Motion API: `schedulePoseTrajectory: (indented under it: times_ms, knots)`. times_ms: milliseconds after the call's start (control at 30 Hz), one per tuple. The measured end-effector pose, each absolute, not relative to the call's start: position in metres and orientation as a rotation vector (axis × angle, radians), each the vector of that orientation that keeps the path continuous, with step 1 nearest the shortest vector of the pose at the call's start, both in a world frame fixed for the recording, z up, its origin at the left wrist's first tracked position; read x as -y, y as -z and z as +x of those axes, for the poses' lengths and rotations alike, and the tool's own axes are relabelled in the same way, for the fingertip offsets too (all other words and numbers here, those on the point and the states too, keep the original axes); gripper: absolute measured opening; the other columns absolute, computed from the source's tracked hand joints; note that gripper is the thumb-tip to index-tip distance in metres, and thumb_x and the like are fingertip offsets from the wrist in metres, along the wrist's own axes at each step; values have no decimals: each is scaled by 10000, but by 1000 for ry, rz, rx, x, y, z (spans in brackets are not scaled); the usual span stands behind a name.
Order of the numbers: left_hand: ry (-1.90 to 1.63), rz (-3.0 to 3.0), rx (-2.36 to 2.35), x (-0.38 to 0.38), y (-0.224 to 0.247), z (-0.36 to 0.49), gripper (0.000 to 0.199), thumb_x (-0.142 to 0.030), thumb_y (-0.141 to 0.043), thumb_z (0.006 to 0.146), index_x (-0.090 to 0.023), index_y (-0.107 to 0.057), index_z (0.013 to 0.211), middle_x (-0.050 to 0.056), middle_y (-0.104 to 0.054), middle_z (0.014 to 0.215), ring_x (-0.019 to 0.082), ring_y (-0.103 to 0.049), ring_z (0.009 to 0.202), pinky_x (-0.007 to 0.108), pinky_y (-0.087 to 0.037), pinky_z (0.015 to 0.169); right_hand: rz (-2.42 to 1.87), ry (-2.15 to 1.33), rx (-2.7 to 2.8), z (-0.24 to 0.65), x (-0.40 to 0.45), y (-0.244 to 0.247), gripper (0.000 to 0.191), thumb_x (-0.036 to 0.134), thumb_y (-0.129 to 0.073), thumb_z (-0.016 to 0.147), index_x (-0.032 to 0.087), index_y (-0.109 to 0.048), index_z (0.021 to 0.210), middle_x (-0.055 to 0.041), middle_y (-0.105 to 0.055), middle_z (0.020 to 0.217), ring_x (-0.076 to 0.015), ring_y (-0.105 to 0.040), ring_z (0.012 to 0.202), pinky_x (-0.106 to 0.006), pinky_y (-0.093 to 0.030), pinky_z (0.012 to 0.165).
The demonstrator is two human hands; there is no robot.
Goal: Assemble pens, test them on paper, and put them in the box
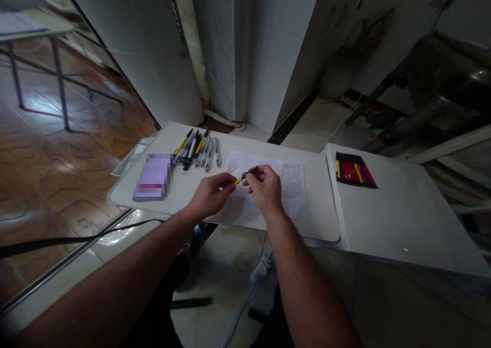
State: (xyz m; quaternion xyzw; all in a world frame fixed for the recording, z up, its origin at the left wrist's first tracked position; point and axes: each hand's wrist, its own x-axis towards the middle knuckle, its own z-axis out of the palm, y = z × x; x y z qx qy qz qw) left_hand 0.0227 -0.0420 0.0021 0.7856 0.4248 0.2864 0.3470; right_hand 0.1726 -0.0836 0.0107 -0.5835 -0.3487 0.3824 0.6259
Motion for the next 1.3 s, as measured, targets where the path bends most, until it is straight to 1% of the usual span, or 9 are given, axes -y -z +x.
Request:
schedulePoseTrajectory:
  times_ms: [133,233,300,433,500,633,733,1033,1300]
  knots:
    - [-748,2020,-1082,42,-1,23,143,-211,-580,824,-188,-706,890,22,-720,806,144,-617,700,255,-438,657,-1336,-865,790,172,83,-9,169,233,-674,698,177,-592,836,-18,-718,763,-127,-646,568,-191,-436,417]
    - [-752,2009,-1073,43,-2,24,139,-221,-582,825,-183,-700,887,26,-722,813,148,-621,709,258,-446,666,-1332,-828,803,173,83,-8,304,229,-671,707,201,-594,1000,6,-715,740,-129,-644,561,-194,-439,424]
    - [-753,2009,-1083,43,-2,24,136,-225,-584,824,-179,-698,881,28,-721,807,149,-621,704,261,-445,665,-1328,-807,828,173,83,-8,345,226,-672,710,213,-597,1046,11,-714,736,-129,-646,565,-192,-439,430]
    - [-743,2025,-1103,42,-4,23,136,-227,-590,820,-176,-700,881,28,-720,792,154,-623,696,266,-442,658,-1292,-832,845,176,84,-9,207,262,-662,743,196,-640,938,-17,-724,794,-126,-650,582,-193,-435,429]
    - [-742,2027,-1110,42,-4,23,132,-227,-593,816,-177,-698,879,28,-720,794,155,-623,695,266,-443,655,-1270,-844,834,177,85,-11,176,300,-652,768,186,-663,901,-32,-723,839,-122,-647,598,-194,-432,426]
    - [-751,2028,-1091,42,-4,22,124,-216,-588,813,-180,-691,872,25,-723,811,151,-626,706,260,-450,660,-1260,-862,783,179,86,-15,183,332,-676,756,171,-688,844,-38,-710,838,-116,-632,613,-195,-433,429]
    - [-761,2032,-1076,42,-2,22,122,-223,-585,819,-179,-687,869,23,-719,805,148,-623,702,258,-454,656,-1255,-892,755,180,86,-16,188,322,-694,737,168,-692,847,-34,-710,804,-117,-627,607,-196,-435,433]
    - [-787,2005,-1110,42,0,23,103,-228,-615,800,-180,-682,863,22,-711,789,149,-626,697,265,-470,667,-1254,-897,772,181,87,-17,183,303,-704,730,163,-698,849,-42,-720,811,-119,-631,617,-203,-438,448]
    - [-759,1998,-1158,41,-2,23,77,-214,-661,746,-185,-624,808,16,-683,768,150,-607,693,272,-459,662,-1277,-886,794,180,86,-13,234,358,-728,725,165,-694,853,-44,-720,806,-127,-633,621,-216,-443,454]
